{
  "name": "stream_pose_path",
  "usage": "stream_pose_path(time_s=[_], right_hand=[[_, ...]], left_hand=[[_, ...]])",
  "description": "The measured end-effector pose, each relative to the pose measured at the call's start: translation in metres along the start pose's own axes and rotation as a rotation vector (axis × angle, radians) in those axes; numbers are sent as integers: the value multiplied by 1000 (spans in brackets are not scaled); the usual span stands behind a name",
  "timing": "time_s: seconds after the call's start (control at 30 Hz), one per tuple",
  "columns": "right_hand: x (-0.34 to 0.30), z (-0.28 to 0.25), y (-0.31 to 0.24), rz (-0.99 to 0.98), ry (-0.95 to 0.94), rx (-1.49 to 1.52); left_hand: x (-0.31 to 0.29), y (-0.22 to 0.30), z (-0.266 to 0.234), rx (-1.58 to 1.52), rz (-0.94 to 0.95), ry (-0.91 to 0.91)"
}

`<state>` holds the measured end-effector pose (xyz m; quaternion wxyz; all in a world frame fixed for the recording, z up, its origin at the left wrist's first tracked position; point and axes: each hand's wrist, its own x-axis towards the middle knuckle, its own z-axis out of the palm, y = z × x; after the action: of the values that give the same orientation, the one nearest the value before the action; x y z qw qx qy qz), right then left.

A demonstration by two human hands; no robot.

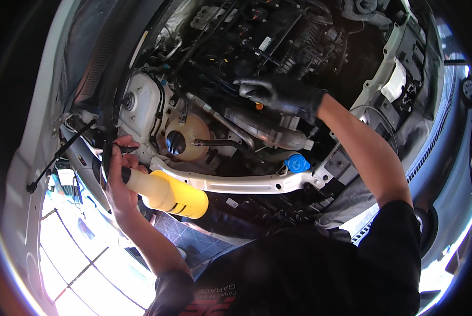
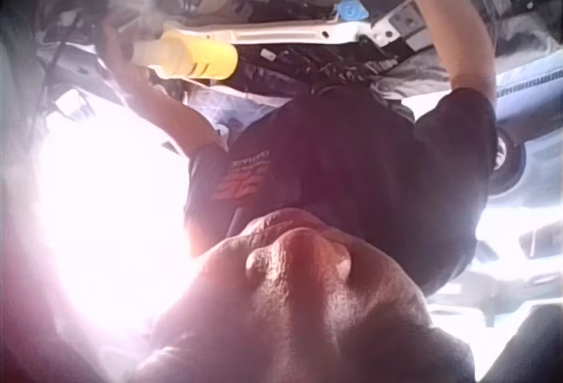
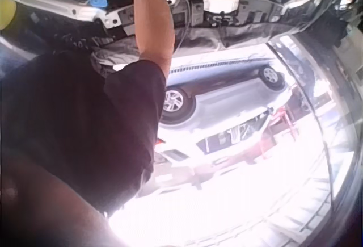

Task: The person sprays a cleaning solution from a yellow bottle onto various components within the car's engine bay and wipes them with a cloth. The person systematically cleans the engine cover, hoses, and surrounding areas, moving the cloth and spray bottle between different sections of the engine compartment.

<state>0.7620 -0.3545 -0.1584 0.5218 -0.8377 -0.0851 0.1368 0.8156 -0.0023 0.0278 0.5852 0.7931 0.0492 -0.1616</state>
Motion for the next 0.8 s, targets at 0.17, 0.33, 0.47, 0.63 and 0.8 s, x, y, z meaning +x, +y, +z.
stream_pose_path(time_s=[0.17, 0.33, 0.47, 0.63, 0.8], right_hand=[[-35, -18, -38, -15, -23, -20], [-88, -28, -117, 90, -22, -95], [-147, -43, -162, 64, 188, 14], [-194, -46, -209, 191, 411, -5], [-203, -29, -215, 296, 496, 0]], left_hand=[[-25, -7, 11, -140, 40, -36], [-52, -23, 5, -260, 97, 9], [-63, -37, 8, -233, 81, -2], [-47, -62, 24, -222, -52, -75], [12, -94, 59, -73, -73, -187]])
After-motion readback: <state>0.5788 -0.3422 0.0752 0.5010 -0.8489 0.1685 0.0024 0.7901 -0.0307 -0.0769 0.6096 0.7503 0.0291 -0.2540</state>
